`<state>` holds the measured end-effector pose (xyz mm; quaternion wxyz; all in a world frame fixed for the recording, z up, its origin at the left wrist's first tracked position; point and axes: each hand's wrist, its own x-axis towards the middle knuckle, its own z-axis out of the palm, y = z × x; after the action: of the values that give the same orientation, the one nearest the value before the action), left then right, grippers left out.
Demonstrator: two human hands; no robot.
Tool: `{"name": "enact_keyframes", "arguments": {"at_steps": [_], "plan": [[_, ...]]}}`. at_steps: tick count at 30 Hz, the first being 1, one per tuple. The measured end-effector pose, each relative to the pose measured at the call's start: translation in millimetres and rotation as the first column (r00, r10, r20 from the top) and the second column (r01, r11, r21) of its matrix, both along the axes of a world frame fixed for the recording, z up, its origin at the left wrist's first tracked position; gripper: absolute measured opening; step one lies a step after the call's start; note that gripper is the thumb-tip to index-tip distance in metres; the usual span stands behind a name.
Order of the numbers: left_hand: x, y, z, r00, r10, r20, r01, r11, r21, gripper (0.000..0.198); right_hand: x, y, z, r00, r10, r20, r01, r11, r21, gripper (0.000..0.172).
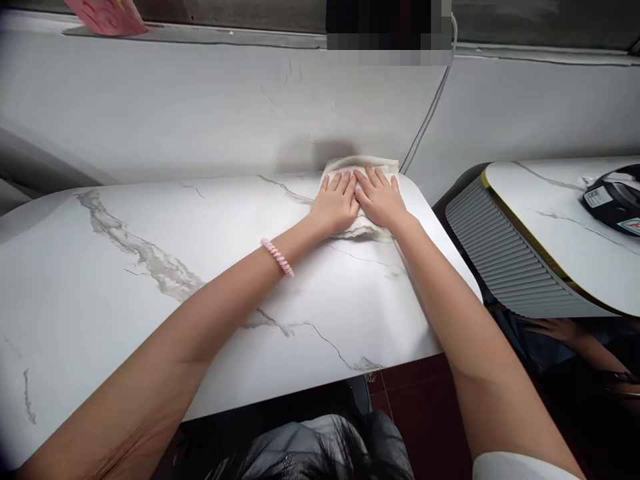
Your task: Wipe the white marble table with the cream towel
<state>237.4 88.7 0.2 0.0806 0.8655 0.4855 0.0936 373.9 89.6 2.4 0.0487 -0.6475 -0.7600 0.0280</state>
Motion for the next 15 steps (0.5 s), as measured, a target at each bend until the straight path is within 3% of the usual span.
{"name": "enact_keyframes", "arguments": {"at_steps": [4, 11, 13, 15], "plan": [[2.5, -52.4, 2.7, 1.0, -0.007, 0.002, 0.007, 1.0, -0.004, 0.059, 5.5, -52.1, 4.5, 0.999, 0.001, -0.034, -0.003, 0.997, -0.081, 0.06], [13.9, -185.8, 14.9, 0.989, -0.091, -0.121, 0.087, 0.996, -0.032, 0.065, 27.2, -196.2, 5.9, 0.994, 0.103, -0.025, -0.105, 0.99, -0.096, 0.06], [17.9, -206.0, 17.7, 0.977, -0.128, -0.169, 0.125, 0.992, -0.031, 0.065, 35.3, -220.1, 3.3, 0.991, 0.135, -0.016, -0.136, 0.988, -0.079, 0.059], [24.9, -209.3, 19.6, 0.963, -0.164, -0.212, 0.163, 0.986, -0.022, 0.064, 44.8, -224.3, 1.1, 0.99, 0.138, -0.015, -0.139, 0.988, -0.074, 0.059]]}}
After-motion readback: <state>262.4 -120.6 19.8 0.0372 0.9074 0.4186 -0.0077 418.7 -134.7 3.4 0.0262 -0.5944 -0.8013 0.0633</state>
